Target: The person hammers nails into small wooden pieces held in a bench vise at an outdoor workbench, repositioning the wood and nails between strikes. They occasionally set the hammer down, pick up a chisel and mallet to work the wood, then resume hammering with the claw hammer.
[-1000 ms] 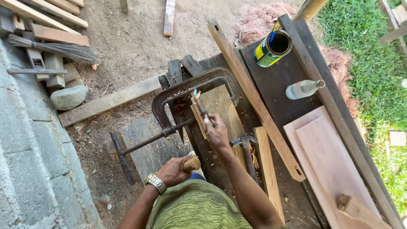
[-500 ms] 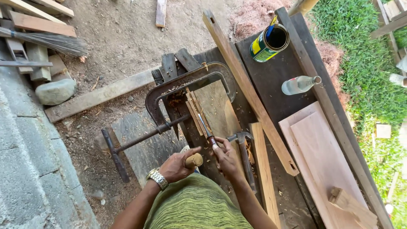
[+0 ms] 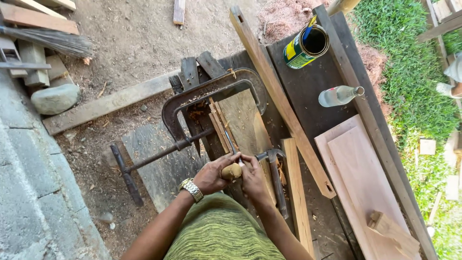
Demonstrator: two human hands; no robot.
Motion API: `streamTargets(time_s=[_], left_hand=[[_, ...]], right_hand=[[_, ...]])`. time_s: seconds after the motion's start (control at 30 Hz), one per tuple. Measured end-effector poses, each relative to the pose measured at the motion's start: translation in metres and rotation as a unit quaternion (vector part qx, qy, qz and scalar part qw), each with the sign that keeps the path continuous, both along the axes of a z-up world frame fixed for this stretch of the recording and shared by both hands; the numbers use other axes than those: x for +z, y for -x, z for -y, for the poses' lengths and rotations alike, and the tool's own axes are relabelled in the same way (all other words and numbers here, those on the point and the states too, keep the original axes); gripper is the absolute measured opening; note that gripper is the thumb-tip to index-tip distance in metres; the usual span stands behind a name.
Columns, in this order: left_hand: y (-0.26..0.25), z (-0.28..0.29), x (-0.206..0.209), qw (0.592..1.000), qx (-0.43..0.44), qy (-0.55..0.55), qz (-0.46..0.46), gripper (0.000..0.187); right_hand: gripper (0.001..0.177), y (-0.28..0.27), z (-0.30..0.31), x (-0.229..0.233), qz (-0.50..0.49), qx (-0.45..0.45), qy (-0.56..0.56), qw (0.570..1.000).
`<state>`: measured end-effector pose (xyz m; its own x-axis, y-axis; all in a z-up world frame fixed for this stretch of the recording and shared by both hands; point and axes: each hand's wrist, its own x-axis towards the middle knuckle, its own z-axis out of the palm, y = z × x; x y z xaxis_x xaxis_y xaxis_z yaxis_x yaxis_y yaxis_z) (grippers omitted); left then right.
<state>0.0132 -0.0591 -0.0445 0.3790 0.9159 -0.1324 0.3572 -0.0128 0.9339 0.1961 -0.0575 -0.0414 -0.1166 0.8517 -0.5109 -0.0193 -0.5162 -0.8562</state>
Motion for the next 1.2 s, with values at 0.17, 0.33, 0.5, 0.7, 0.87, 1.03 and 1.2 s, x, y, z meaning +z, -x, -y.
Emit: streamTargets(time_s=[0.17,0.33,0.5,0.7,0.87,1.03,1.2], left_hand=[[-0.004,-0.005,0.009,0.995,0.005,0.097,0.006,0.097],[0.003,-0.015,0.023,0.991,0.02,0.13,-0.022,0.1],[0.004,-0.016,0.005,0.994,0.041,0.101,-0.03,0.098],[0.007,-0.025,0.005,0.987,0.059,0.15,-0.016,0.094],[0.006,-0.033,-0.005,0.982,0.078,0.158,0.073,0.09],[0.004,-0.033,-0.024,0.984,0.069,0.15,0.061,0.088],[-0.004,-0.023,-0.021,0.967,0.068,0.239,0.059,0.076]], right_hand=[[0.037,-0.009,0.013,-0.021,0.047,-0.011,0.086,0.995],[0.035,0.008,-0.001,-0.021,-0.067,-0.029,0.008,0.997],[0.034,0.012,-0.021,-0.029,0.016,0.021,-0.157,0.987],[0.034,0.02,-0.02,-0.037,-0.062,-0.033,-0.015,0.997],[0.03,0.024,-0.028,-0.023,0.008,-0.027,0.0,1.0],[0.029,0.026,-0.029,-0.035,-0.03,-0.044,0.005,0.999],[0.027,0.016,-0.01,-0.047,-0.086,-0.055,-0.044,0.994]])
